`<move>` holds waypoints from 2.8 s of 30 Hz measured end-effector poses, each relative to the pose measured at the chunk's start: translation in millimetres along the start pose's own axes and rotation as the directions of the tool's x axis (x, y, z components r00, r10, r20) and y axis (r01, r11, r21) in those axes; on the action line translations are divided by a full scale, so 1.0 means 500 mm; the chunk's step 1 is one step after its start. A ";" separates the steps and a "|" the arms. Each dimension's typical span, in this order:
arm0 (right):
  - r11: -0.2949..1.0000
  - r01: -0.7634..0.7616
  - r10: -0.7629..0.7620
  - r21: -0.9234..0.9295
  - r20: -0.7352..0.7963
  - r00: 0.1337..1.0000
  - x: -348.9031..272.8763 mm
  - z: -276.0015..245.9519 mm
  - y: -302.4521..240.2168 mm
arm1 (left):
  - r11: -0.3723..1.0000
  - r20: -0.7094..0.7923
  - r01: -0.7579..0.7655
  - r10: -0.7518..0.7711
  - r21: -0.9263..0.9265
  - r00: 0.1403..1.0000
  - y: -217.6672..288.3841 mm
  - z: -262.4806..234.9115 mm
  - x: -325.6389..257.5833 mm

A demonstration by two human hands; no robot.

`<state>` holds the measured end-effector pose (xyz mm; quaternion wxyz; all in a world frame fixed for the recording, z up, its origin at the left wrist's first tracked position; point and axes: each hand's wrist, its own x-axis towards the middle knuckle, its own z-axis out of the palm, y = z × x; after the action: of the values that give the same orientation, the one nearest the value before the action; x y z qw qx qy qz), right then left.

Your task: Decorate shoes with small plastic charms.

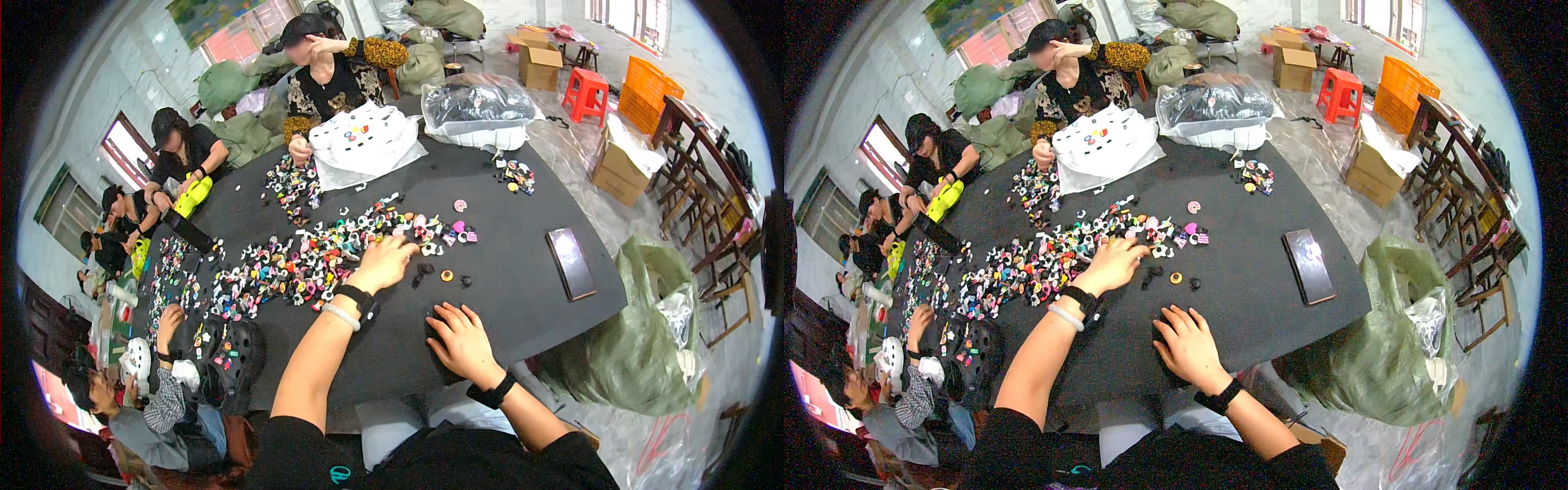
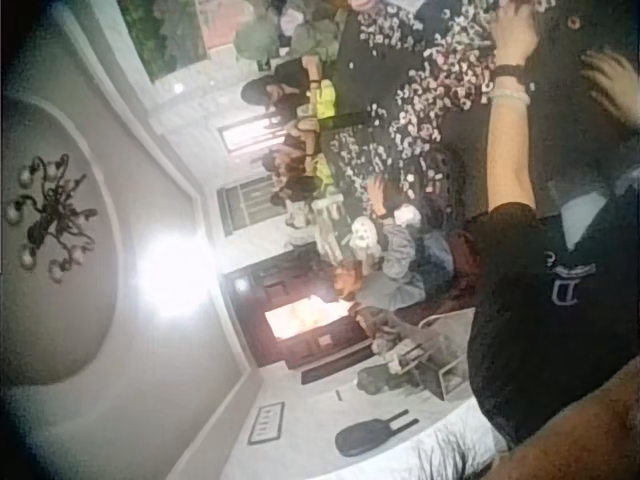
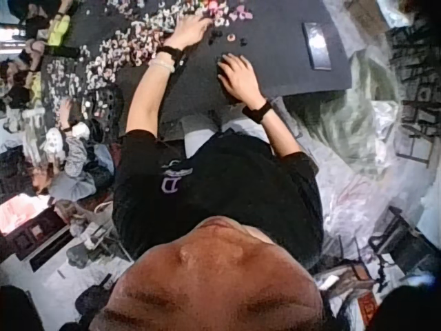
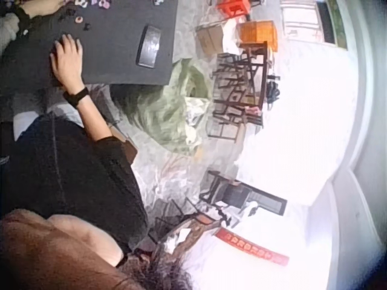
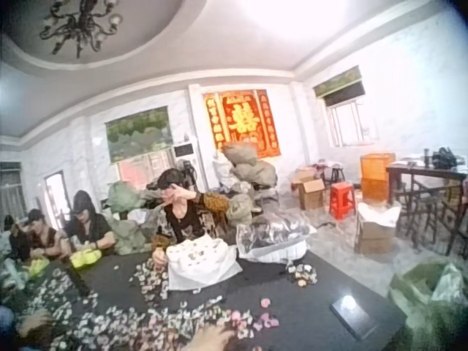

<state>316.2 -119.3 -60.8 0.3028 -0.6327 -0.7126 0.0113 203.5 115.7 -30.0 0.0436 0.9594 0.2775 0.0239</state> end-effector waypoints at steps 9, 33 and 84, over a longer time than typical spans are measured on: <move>1.000 -0.012 0.012 0.004 0.007 1.000 -0.002 -0.001 0.004 | 0.967 -0.041 -0.052 0.043 -0.251 0.998 -0.010 -0.027 -0.114; 0.935 -0.221 0.124 0.278 0.327 0.937 0.139 -0.053 0.107 | 0.827 -0.061 0.378 -0.440 -0.417 0.896 -0.211 0.022 -0.414; 0.975 -0.134 0.084 0.179 0.264 0.961 0.281 0.069 0.137 | 0.786 -0.327 0.553 -0.618 -0.277 0.714 -0.010 0.063 -0.557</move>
<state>359.9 34.6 -57.8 0.2684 -0.6317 -0.7049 0.1789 -32.0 -31.3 -67.7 0.0672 0.7885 0.5678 0.2267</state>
